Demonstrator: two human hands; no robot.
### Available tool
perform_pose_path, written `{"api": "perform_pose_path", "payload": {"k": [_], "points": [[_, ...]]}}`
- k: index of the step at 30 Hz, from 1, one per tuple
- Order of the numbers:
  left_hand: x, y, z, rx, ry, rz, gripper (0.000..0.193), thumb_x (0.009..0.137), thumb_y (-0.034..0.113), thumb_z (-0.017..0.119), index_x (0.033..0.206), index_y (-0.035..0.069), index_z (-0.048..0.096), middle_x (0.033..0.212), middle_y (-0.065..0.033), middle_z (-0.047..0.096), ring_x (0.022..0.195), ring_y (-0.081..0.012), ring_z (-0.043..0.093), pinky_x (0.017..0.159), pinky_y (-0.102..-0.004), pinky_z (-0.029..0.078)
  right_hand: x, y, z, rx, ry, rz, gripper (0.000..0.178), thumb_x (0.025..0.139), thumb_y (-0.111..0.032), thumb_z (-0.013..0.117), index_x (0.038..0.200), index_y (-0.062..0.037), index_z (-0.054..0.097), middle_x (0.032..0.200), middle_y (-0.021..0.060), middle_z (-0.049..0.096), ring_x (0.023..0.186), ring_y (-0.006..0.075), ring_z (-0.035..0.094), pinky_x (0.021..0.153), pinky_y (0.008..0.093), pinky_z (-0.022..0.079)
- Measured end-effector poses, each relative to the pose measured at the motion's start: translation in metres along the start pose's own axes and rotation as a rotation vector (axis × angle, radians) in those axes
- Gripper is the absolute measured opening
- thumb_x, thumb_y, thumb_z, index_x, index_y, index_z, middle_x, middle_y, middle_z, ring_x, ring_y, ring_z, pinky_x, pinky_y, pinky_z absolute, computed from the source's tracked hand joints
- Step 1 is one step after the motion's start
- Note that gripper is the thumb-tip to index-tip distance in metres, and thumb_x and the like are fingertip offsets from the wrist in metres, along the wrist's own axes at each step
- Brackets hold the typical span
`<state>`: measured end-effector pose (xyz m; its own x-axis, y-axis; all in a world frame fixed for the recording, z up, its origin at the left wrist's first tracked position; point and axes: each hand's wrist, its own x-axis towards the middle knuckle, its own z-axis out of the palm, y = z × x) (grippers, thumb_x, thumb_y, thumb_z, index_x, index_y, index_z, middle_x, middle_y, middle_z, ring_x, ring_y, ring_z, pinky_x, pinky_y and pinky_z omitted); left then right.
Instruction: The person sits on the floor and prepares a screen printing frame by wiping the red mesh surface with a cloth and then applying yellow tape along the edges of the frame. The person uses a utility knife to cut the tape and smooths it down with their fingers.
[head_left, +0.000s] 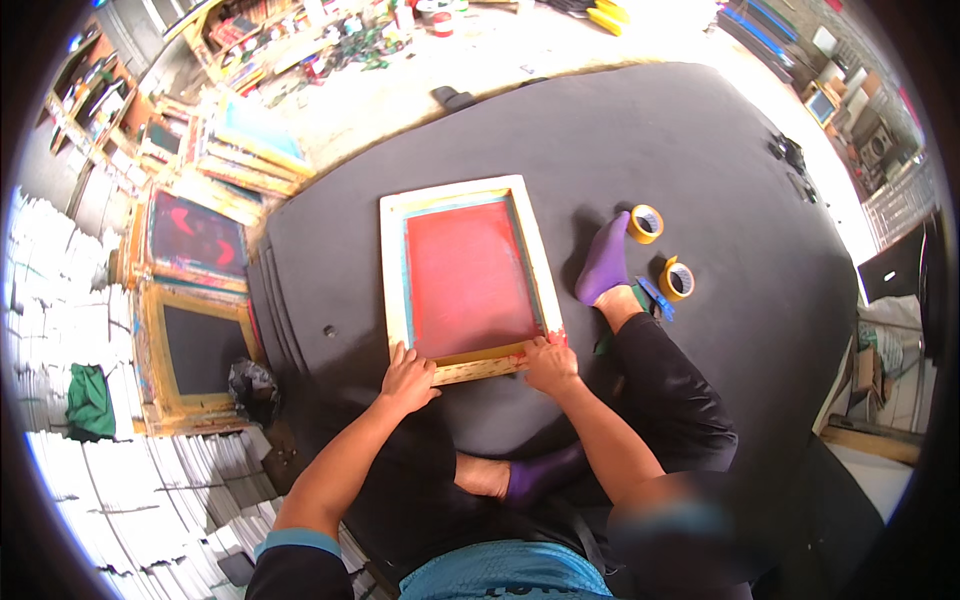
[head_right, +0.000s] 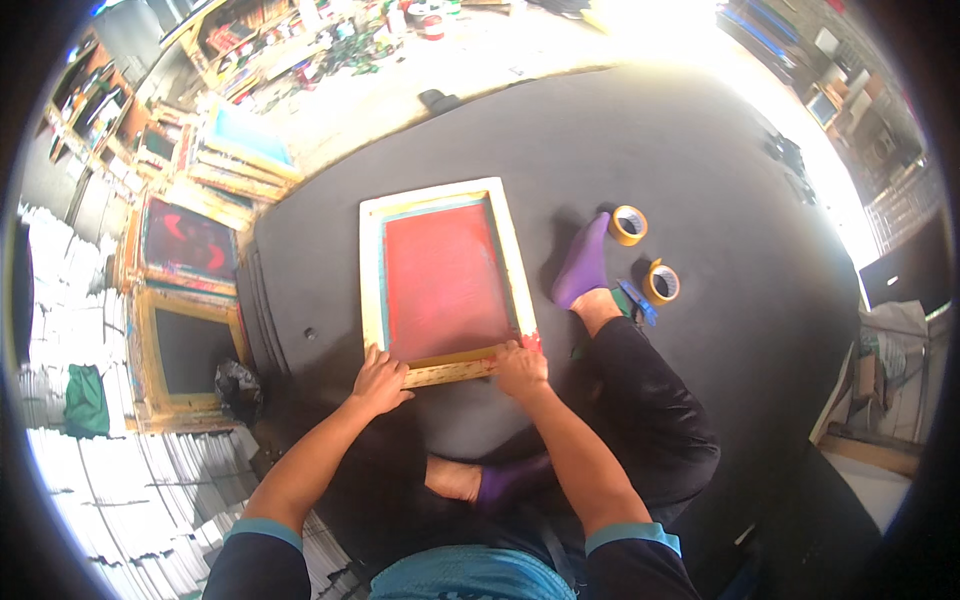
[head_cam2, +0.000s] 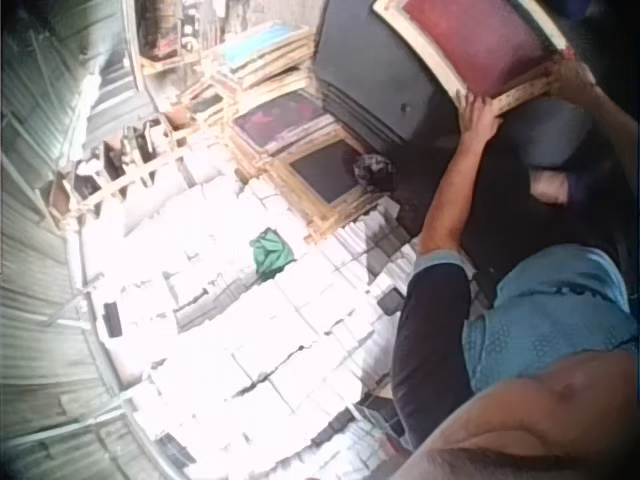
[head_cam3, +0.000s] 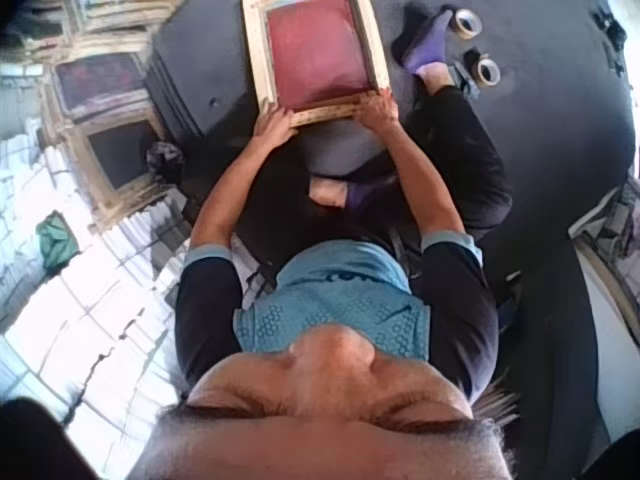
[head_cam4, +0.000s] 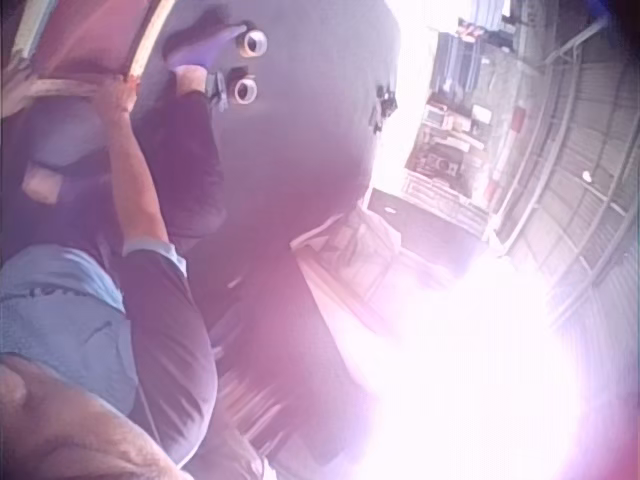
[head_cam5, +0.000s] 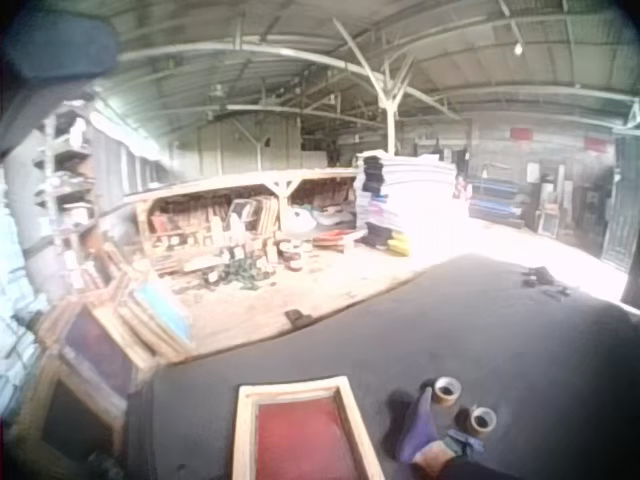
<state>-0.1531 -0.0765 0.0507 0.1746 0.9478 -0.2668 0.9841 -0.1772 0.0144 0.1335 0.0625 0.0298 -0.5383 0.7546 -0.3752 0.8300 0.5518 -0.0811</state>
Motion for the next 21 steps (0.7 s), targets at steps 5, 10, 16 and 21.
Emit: {"api": "perform_pose_path", "payload": {"k": [5,10,16,21], "points": [[0.000,-0.013,-0.019,-0.064,-0.120,-0.037,0.054,0.082,0.051,0.084,0.110,0.005,0.080,0.109,-0.0112,0.076,0.124,-0.0295,0.062,0.128,-0.0664,0.015,-0.008,0.011,-0.011,-0.002,-0.050,-0.030,0.058,0.080,-0.031,0.085,0.129,-0.0104,0.063,0.124,0.0092,0.068,0.109,0.0306,0.074,0.088,0.0449,0.061],[-0.006,-0.024,-0.024,-0.511,0.059,-0.213,0.046,0.087,0.044,0.082,0.114,0.007,0.078,0.118,-0.0146,0.070,0.125,-0.0338,0.062,0.125,-0.0584,0.027,-0.026,0.035,-0.053,0.360,0.229,-0.076,0.054,0.078,-0.031,0.087,0.126,-0.0178,0.069,0.120,0.0105,0.068,0.103,0.0376,0.073,0.087,0.0490,0.060],[0.010,-0.022,-0.022,-0.579,0.221,-0.607,0.067,0.093,0.035,0.077,0.147,0.005,0.051,0.129,-0.0196,0.057,0.116,-0.0391,0.064,0.096,-0.0501,0.058,-0.020,0.039,-0.064,0.118,0.013,-0.102,0.055,0.080,-0.030,0.080,0.133,-0.0240,0.067,0.106,0.0130,0.077,0.097,0.0363,0.075,0.084,0.0500,0.060],[0.018,-0.027,-0.028,-0.594,0.069,-0.634,0.072,0.094,0.025,0.077,0.153,0.006,0.041,0.134,-0.0224,0.053,0.117,-0.0393,0.064,0.089,-0.0489,0.062,-0.003,0.031,-0.057,-0.055,-0.217,-0.131,0.065,0.081,-0.043,0.081,0.142,-0.0293,0.061,0.101,0.0123,0.079,0.094,0.0355,0.077,0.083,0.0511,0.060]]}}
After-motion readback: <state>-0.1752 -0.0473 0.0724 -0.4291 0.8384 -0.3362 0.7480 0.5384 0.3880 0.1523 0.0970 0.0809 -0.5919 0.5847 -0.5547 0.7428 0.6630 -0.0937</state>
